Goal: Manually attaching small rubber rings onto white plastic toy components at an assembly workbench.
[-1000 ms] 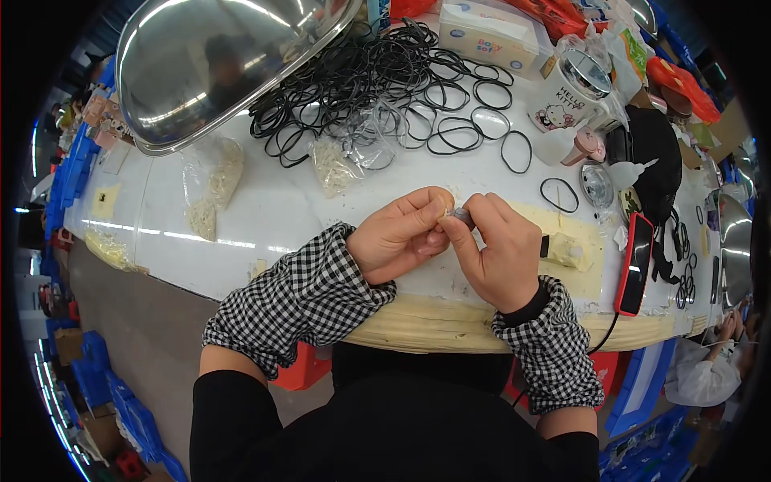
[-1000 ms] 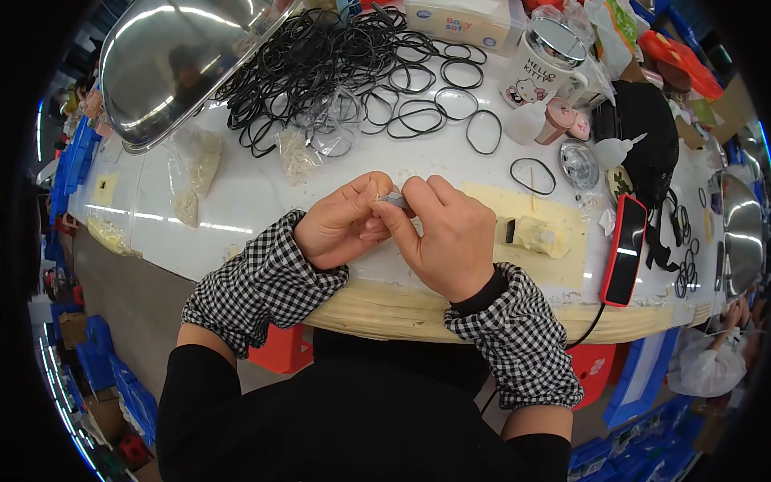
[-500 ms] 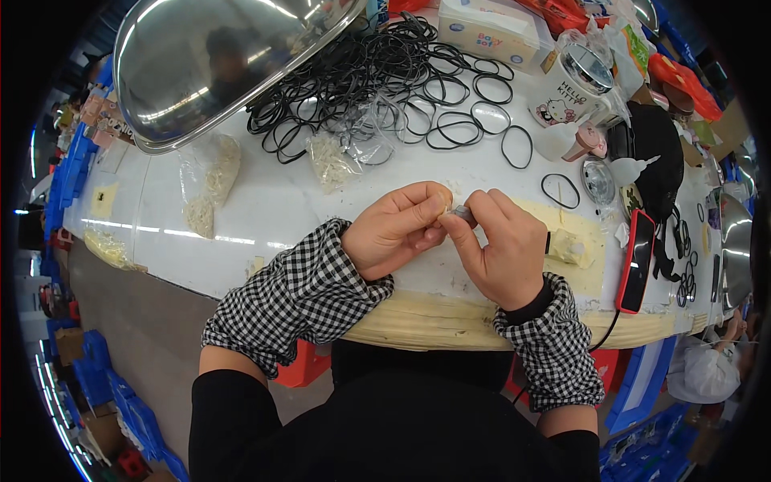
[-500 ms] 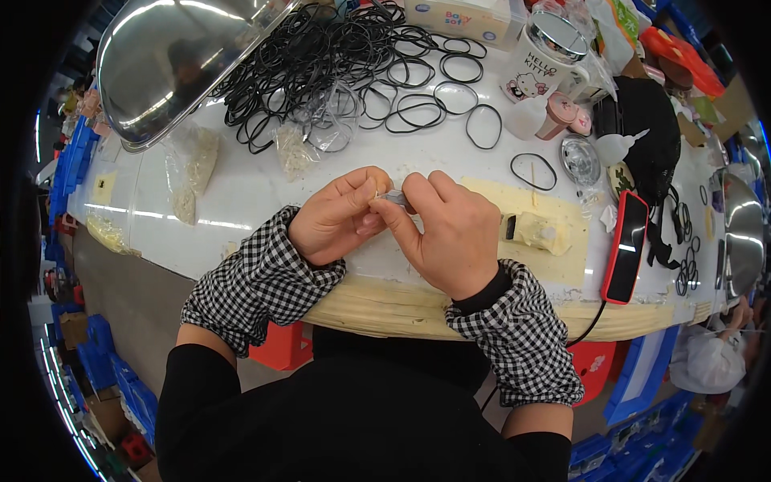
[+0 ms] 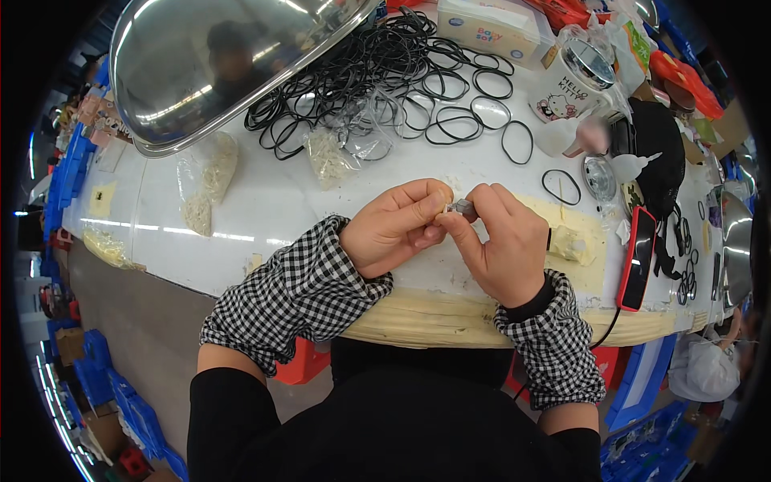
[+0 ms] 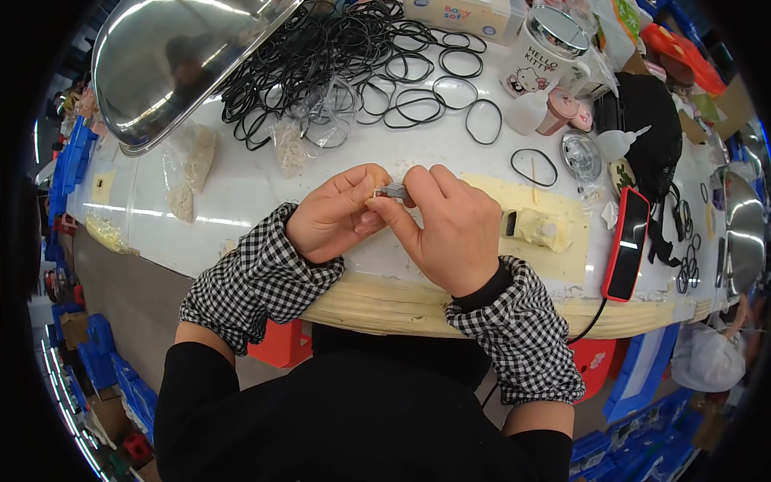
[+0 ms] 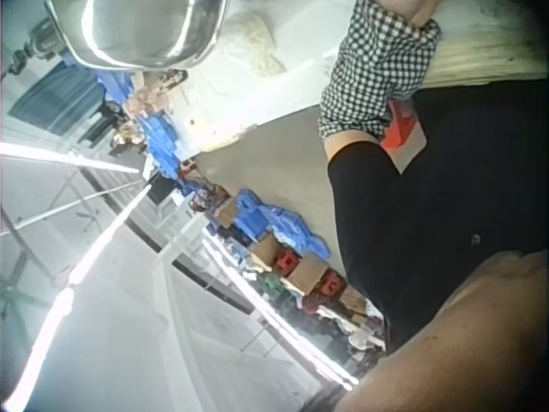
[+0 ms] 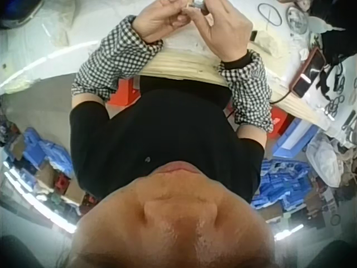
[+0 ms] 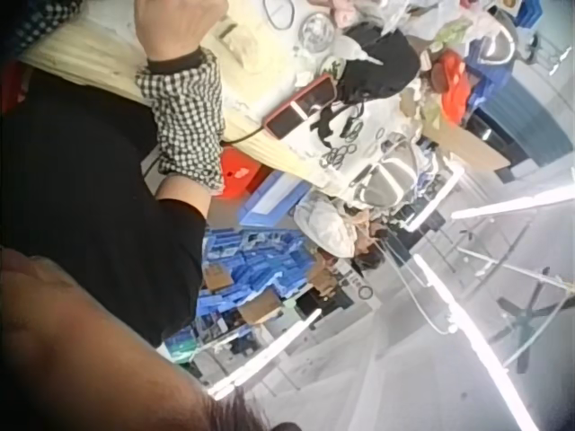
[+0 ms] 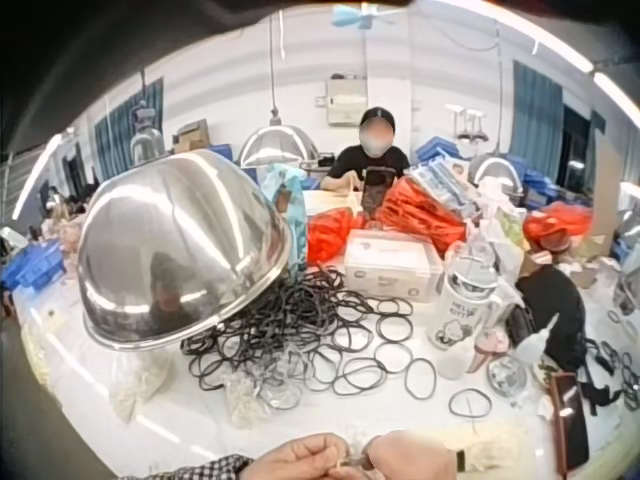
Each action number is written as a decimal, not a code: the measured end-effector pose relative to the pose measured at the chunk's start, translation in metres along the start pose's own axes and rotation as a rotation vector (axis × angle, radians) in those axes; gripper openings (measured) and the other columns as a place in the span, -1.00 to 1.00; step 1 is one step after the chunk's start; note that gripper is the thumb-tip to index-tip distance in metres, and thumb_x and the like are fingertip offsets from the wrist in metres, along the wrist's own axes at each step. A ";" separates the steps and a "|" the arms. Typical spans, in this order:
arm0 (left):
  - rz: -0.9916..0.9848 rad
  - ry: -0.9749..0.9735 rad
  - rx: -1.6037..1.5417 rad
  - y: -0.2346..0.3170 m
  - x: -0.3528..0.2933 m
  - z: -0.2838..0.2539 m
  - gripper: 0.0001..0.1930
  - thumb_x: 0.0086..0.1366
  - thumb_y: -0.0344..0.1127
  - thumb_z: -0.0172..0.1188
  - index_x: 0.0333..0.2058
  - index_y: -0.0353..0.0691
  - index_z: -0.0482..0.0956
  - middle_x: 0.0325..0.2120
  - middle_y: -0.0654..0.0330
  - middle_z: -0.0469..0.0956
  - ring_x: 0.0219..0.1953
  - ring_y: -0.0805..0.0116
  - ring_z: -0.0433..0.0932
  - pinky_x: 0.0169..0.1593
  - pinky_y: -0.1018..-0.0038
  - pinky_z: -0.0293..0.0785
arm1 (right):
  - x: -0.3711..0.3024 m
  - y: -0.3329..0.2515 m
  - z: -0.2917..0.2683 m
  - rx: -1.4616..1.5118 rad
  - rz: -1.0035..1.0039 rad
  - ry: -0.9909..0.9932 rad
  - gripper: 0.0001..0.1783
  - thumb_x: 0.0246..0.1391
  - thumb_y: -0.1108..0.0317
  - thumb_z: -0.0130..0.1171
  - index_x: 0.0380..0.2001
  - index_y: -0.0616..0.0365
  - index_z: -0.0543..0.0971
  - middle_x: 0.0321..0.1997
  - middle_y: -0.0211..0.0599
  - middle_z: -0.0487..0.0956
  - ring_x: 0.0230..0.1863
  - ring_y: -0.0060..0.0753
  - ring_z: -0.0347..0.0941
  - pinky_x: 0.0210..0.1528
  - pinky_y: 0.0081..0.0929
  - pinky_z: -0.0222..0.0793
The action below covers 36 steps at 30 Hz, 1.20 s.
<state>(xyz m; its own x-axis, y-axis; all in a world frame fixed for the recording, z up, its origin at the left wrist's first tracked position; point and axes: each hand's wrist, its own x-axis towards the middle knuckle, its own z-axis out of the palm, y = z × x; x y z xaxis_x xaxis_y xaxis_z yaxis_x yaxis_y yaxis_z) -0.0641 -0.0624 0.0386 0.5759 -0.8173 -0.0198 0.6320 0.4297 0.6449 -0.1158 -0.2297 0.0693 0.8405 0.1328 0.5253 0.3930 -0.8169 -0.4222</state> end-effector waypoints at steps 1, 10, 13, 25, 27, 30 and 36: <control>-0.002 0.002 -0.002 0.000 0.000 0.000 -0.79 0.41 -0.21 -0.10 -0.26 -0.24 0.39 -0.48 0.39 0.30 -0.44 0.63 0.23 -0.35 0.72 0.21 | 0.000 0.000 0.000 -0.004 0.001 -0.005 -0.63 0.01 0.06 0.20 -0.60 0.09 0.39 -0.67 -0.41 0.34 -0.70 -0.39 0.31 -0.69 -0.49 0.17; 0.003 -0.061 -0.060 -0.003 0.001 -0.001 -0.80 0.41 -0.21 -0.10 -0.26 -0.22 0.37 -0.46 0.38 0.31 -0.43 0.62 0.22 -0.32 0.71 0.23 | -0.001 -0.001 0.000 0.088 0.022 0.012 -0.64 0.01 0.08 0.20 -0.59 0.10 0.39 -0.66 -0.40 0.37 -0.70 -0.37 0.32 -0.68 -0.48 0.18; 0.002 -0.072 -0.124 -0.005 0.001 0.000 -0.81 0.40 -0.21 -0.09 -0.25 -0.20 0.37 -0.45 0.37 0.32 -0.42 0.61 0.23 -0.28 0.69 0.24 | -0.001 -0.001 0.001 0.085 0.032 0.000 -0.64 0.02 0.08 0.20 -0.59 0.11 0.39 -0.66 -0.38 0.37 -0.69 -0.35 0.33 -0.67 -0.47 0.19; -0.003 -0.085 -0.153 -0.008 0.002 -0.004 -0.81 0.40 -0.22 -0.08 -0.21 -0.21 0.37 -0.43 0.37 0.33 -0.42 0.60 0.23 -0.26 0.69 0.26 | -0.002 -0.001 0.002 0.048 0.002 0.030 -0.66 0.02 0.09 0.20 -0.58 0.11 0.40 -0.67 -0.39 0.32 -0.70 -0.35 0.30 -0.68 -0.46 0.17; -0.007 -0.085 -0.149 -0.008 0.002 -0.004 -0.81 0.40 -0.22 -0.09 -0.21 -0.22 0.37 -0.43 0.37 0.33 -0.41 0.60 0.23 -0.26 0.69 0.26 | -0.002 -0.001 0.002 0.044 0.009 0.021 -0.65 0.02 0.09 0.20 -0.58 0.11 0.40 -0.67 -0.38 0.32 -0.70 -0.35 0.30 -0.68 -0.46 0.17; -0.011 -0.087 -0.147 -0.006 0.001 -0.004 -0.81 0.40 -0.23 -0.09 -0.20 -0.22 0.38 -0.42 0.36 0.33 -0.41 0.61 0.23 -0.27 0.69 0.25 | -0.003 -0.002 0.000 0.050 0.021 -0.005 -0.65 0.02 0.08 0.20 -0.58 0.11 0.39 -0.66 -0.38 0.32 -0.69 -0.35 0.30 -0.68 -0.46 0.17; -0.006 -0.070 -0.137 -0.006 0.000 -0.001 -0.81 0.40 -0.23 -0.08 -0.20 -0.22 0.39 -0.41 0.36 0.34 -0.42 0.61 0.23 -0.29 0.70 0.25 | -0.002 -0.002 0.001 0.050 0.010 0.008 -0.64 0.02 0.08 0.20 -0.58 0.11 0.40 -0.66 -0.38 0.32 -0.69 -0.36 0.30 -0.68 -0.47 0.17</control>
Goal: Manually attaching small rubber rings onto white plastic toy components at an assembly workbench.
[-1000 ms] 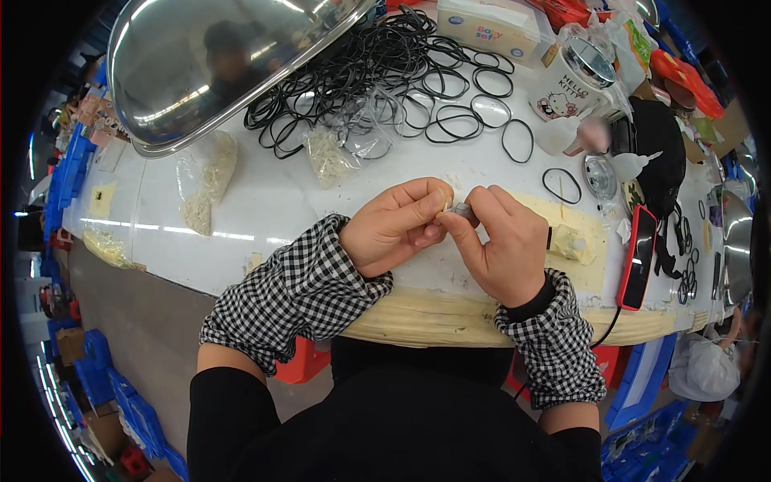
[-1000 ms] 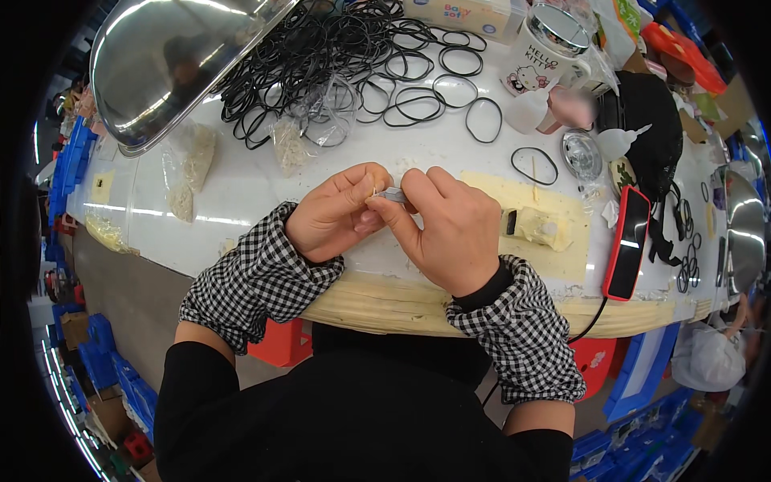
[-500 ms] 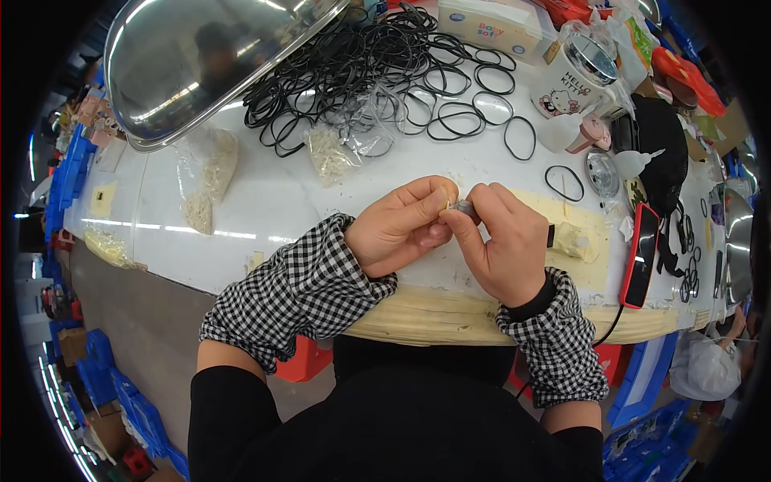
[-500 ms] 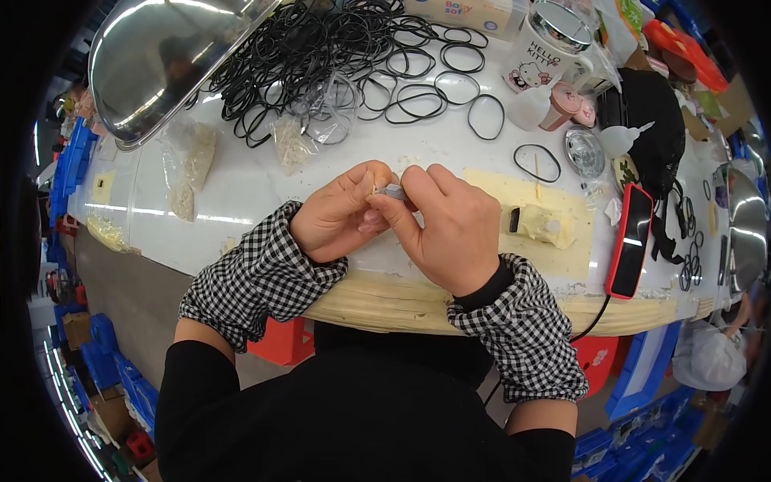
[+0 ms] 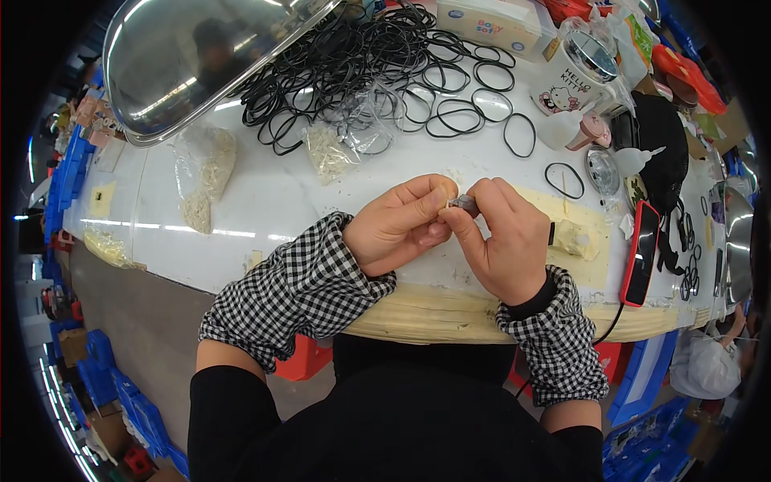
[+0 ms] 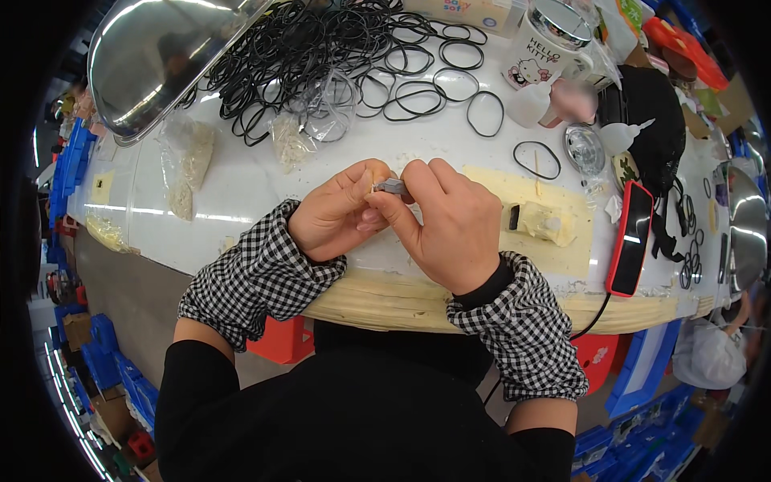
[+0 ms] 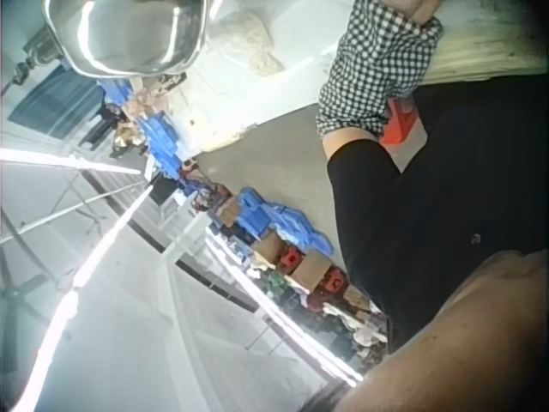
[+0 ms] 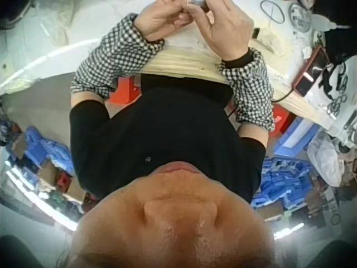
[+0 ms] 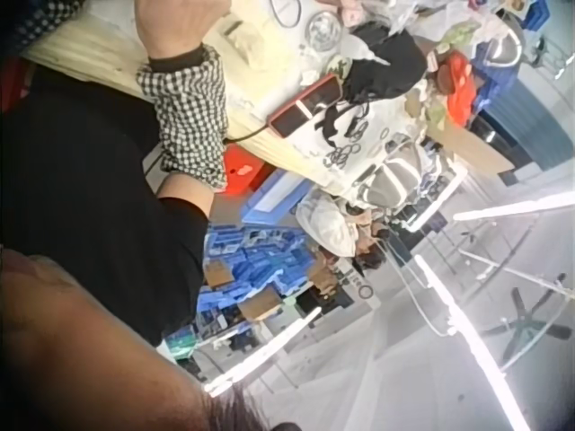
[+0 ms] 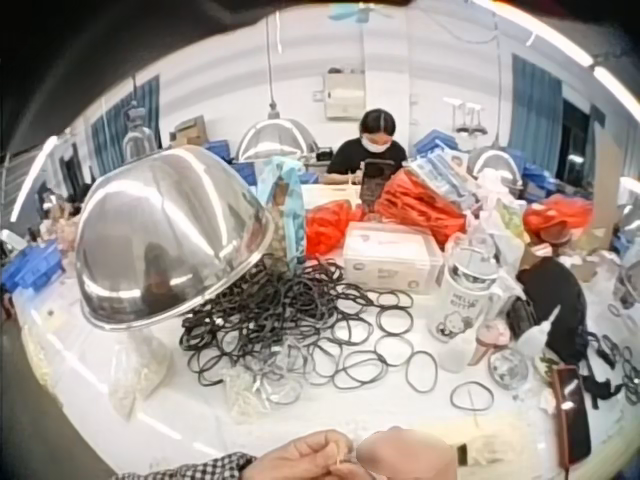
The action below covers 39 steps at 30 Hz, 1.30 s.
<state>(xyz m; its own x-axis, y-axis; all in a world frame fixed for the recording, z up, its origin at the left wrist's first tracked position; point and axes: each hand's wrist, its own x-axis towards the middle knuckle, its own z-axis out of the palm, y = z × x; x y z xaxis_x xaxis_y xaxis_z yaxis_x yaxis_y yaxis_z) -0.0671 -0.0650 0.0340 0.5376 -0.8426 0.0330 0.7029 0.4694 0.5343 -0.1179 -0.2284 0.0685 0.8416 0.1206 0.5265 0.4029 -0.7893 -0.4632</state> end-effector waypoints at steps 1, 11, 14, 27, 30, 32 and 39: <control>0.001 -0.003 0.004 0.000 0.000 0.000 -0.81 0.40 -0.23 -0.08 -0.20 -0.22 0.39 -0.41 0.36 0.34 -0.42 0.60 0.23 -0.29 0.70 0.25 | 0.000 0.000 0.000 -0.006 -0.002 -0.001 -0.64 0.02 0.08 0.20 -0.58 0.11 0.40 -0.66 -0.38 0.33 -0.69 -0.36 0.31 -0.68 -0.47 0.17; -0.005 0.113 0.234 0.007 0.001 -0.002 -0.79 0.40 -0.18 -0.09 -0.24 -0.22 0.36 -0.34 0.35 0.37 -0.35 0.59 0.31 -0.15 0.61 0.29 | 0.000 0.001 -0.008 0.087 -0.005 -0.140 -0.66 0.01 0.12 0.22 -0.60 0.11 0.41 -0.65 -0.39 0.39 -0.69 -0.36 0.33 -0.66 -0.49 0.20; 0.075 0.183 0.267 0.015 -0.001 -0.011 -0.80 0.39 -0.23 -0.06 -0.22 -0.24 0.41 -0.29 0.30 0.45 -0.25 0.57 0.40 -0.12 0.63 0.35 | 0.004 0.006 -0.013 0.105 0.061 -0.163 -0.70 0.00 0.18 0.24 -0.57 0.15 0.42 -0.63 -0.36 0.41 -0.66 -0.35 0.35 -0.64 -0.51 0.22; 0.172 0.671 0.265 0.023 0.002 -0.007 -0.79 0.29 -0.39 0.06 -0.13 -0.33 0.43 -0.30 0.24 0.48 -0.24 0.54 0.47 -0.13 0.68 0.46 | -0.010 0.011 0.009 0.033 0.089 -0.380 -0.85 -0.06 0.31 0.23 -0.40 0.10 0.53 -0.45 -0.36 0.46 -0.51 -0.23 0.45 -0.49 -0.37 0.35; 0.178 0.646 0.211 0.024 0.001 -0.007 -0.77 0.29 -0.43 0.02 -0.09 -0.37 0.40 -0.27 0.21 0.47 -0.22 0.49 0.47 -0.09 0.64 0.46 | -0.010 0.009 0.009 -0.041 0.073 -0.413 -0.83 -0.05 0.33 0.21 -0.39 0.13 0.49 -0.42 -0.34 0.45 -0.50 -0.21 0.44 -0.50 -0.38 0.35; 0.171 0.626 0.159 0.024 0.000 -0.010 -0.76 0.29 -0.44 -0.01 -0.08 -0.39 0.39 -0.25 0.18 0.46 -0.20 0.47 0.47 -0.07 0.61 0.46 | -0.011 0.006 0.010 -0.085 0.068 -0.425 -0.81 -0.05 0.37 0.21 -0.36 0.18 0.46 -0.41 -0.30 0.44 -0.50 -0.16 0.42 -0.50 -0.38 0.33; 0.059 0.446 0.221 0.020 -0.001 0.000 -0.77 0.35 -0.34 -0.03 -0.13 -0.38 0.43 -0.26 0.20 0.48 -0.23 0.50 0.48 -0.07 0.62 0.45 | -0.001 0.009 0.007 0.231 0.171 -0.097 -0.85 0.00 0.46 0.17 -0.39 0.23 0.40 -0.43 -0.25 0.39 -0.53 -0.29 0.39 -0.53 -0.45 0.27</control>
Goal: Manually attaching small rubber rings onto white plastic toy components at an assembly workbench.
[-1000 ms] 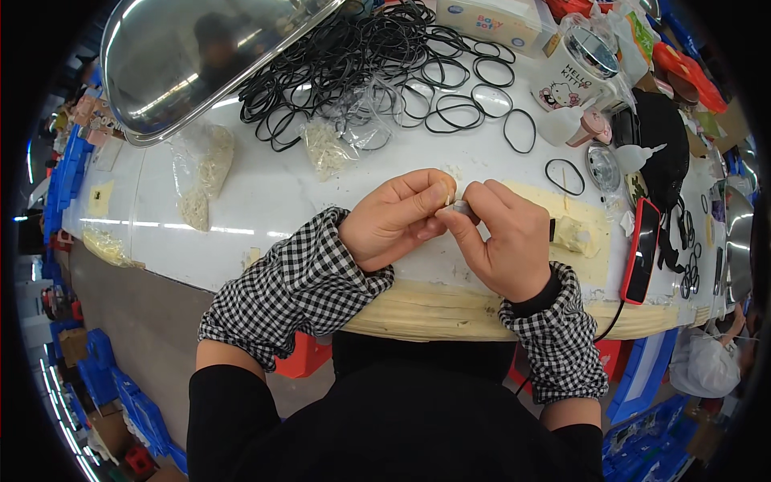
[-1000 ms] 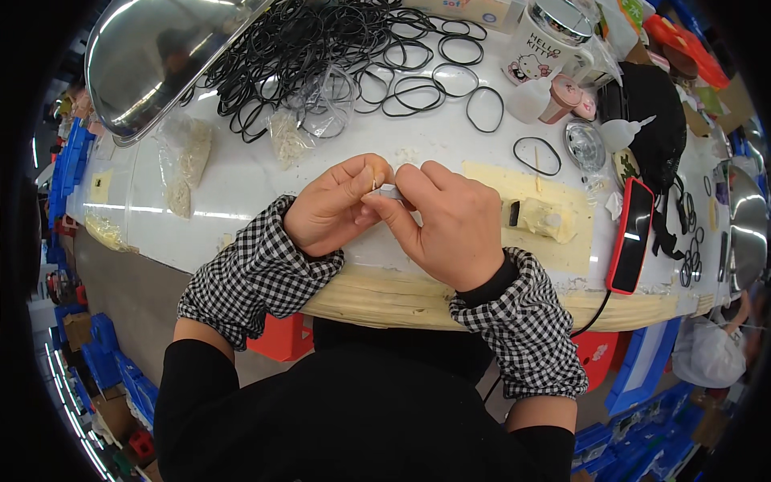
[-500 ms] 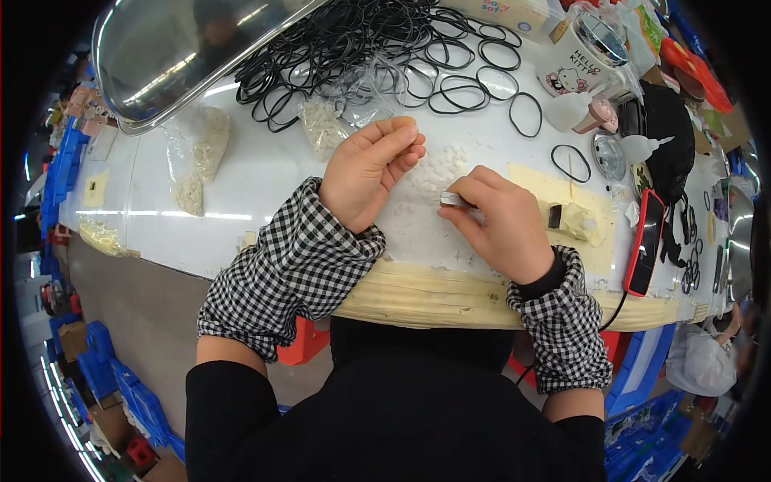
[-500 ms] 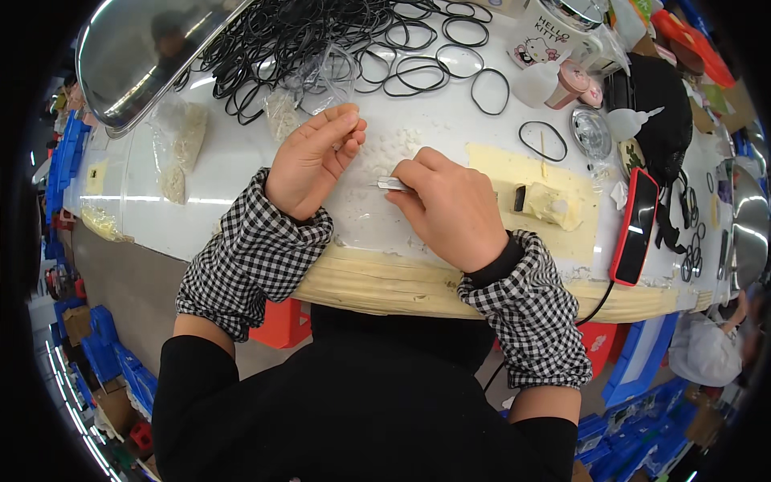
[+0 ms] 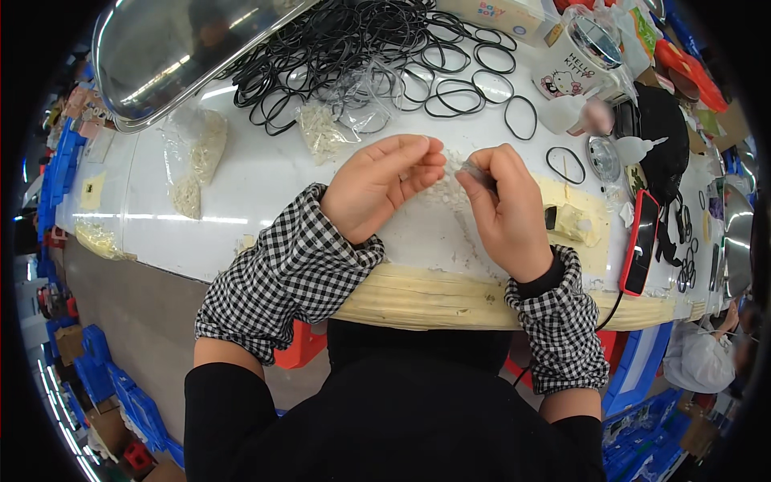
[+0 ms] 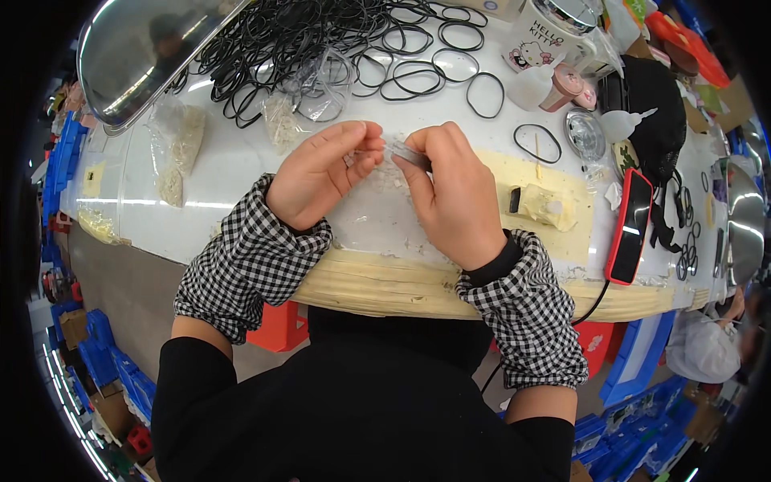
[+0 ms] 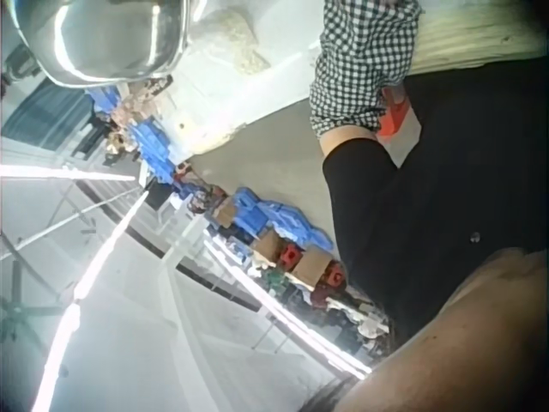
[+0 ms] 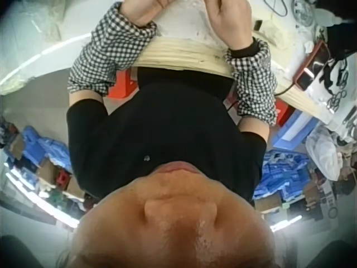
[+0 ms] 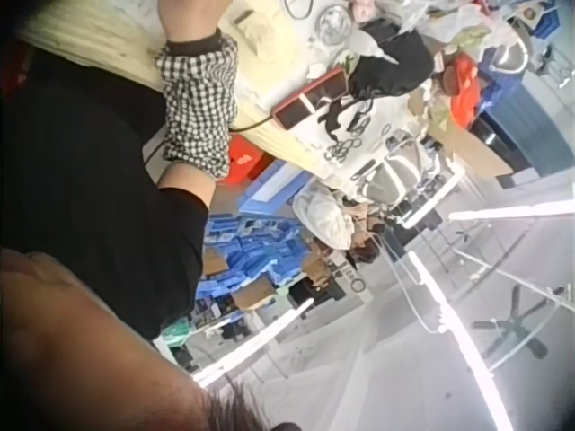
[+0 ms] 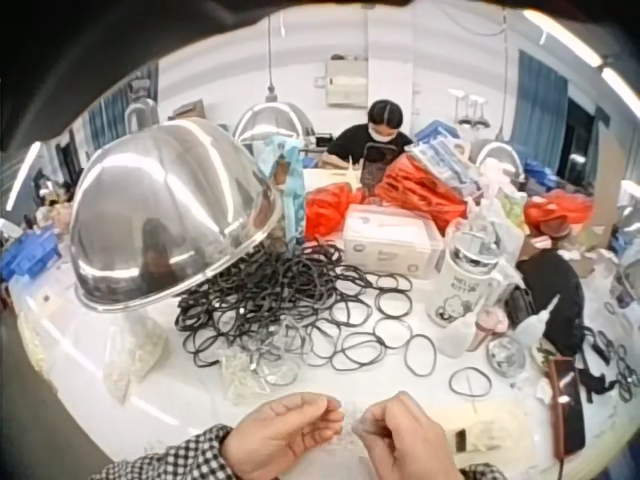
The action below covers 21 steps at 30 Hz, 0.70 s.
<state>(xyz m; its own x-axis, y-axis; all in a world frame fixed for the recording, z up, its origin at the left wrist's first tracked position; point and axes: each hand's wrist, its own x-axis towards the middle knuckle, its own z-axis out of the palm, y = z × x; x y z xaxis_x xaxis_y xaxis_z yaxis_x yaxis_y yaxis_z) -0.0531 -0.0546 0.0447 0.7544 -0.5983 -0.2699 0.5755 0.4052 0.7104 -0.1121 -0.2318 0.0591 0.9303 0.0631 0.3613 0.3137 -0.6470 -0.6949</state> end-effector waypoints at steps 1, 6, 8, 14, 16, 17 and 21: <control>-0.033 -0.051 0.028 -0.003 -0.001 0.003 -0.77 0.36 -0.32 -0.03 -0.14 -0.37 0.44 -0.28 0.22 0.49 -0.24 0.52 0.48 -0.08 0.64 0.45 | 0.002 0.001 -0.001 0.055 -0.002 0.036 -0.86 0.01 0.48 0.16 -0.39 0.24 0.40 -0.45 -0.26 0.39 -0.54 -0.33 0.37 -0.53 -0.48 0.25; -0.128 -0.238 -0.087 -0.011 0.001 -0.002 -0.78 0.34 -0.31 0.04 -0.17 -0.34 0.50 -0.28 0.22 0.54 -0.23 0.54 0.52 -0.10 0.67 0.49 | 0.001 -0.004 0.004 0.291 0.065 0.106 -0.88 0.04 0.47 0.17 -0.41 0.26 0.44 -0.49 -0.32 0.38 -0.57 -0.49 0.28 -0.53 -0.59 0.20; -0.156 -0.251 -0.090 -0.012 0.001 -0.002 -0.78 0.34 -0.30 0.03 -0.17 -0.34 0.50 -0.28 0.23 0.53 -0.24 0.55 0.51 -0.11 0.68 0.49 | 0.000 -0.005 0.004 0.320 0.071 0.120 -0.88 0.03 0.47 0.18 -0.43 0.27 0.45 -0.49 -0.34 0.40 -0.58 -0.54 0.27 -0.53 -0.62 0.18; -0.117 -0.251 -0.077 -0.009 -0.002 0.006 -0.79 0.36 -0.27 0.00 -0.21 -0.29 0.49 -0.34 0.29 0.49 -0.32 0.59 0.44 -0.21 0.69 0.42 | 0.000 -0.008 0.000 0.421 0.105 0.097 -0.92 0.00 0.52 0.20 -0.38 0.25 0.52 -0.47 -0.46 0.42 -0.59 -0.79 0.19 -0.63 -0.76 0.03; -0.084 -0.234 -0.068 -0.008 -0.002 0.007 -0.81 0.36 -0.27 0.00 -0.23 -0.27 0.48 -0.36 0.31 0.47 -0.34 0.60 0.42 -0.24 0.69 0.39 | 0.001 -0.012 -0.003 0.398 0.077 0.103 -0.90 -0.02 0.53 0.20 -0.37 0.24 0.54 -0.45 -0.47 0.43 -0.59 -0.83 0.18 -0.65 -0.79 -0.02; -0.066 -0.230 -0.065 -0.008 -0.002 0.006 -0.81 0.36 -0.27 0.00 -0.24 -0.27 0.48 -0.37 0.32 0.47 -0.35 0.60 0.41 -0.25 0.68 0.38 | 0.002 -0.013 -0.003 0.387 0.064 0.105 -0.89 -0.03 0.54 0.21 -0.36 0.23 0.55 -0.45 -0.48 0.44 -0.59 -0.85 0.17 -0.66 -0.80 -0.05; -0.007 -0.223 -0.036 -0.010 -0.002 0.006 -0.82 0.36 -0.26 0.01 -0.26 -0.25 0.47 -0.38 0.32 0.47 -0.36 0.61 0.41 -0.26 0.68 0.36 | 0.001 -0.012 -0.004 0.371 0.062 0.108 -0.87 -0.05 0.56 0.22 -0.36 0.22 0.56 -0.43 -0.47 0.45 -0.60 -0.86 0.17 -0.67 -0.81 -0.06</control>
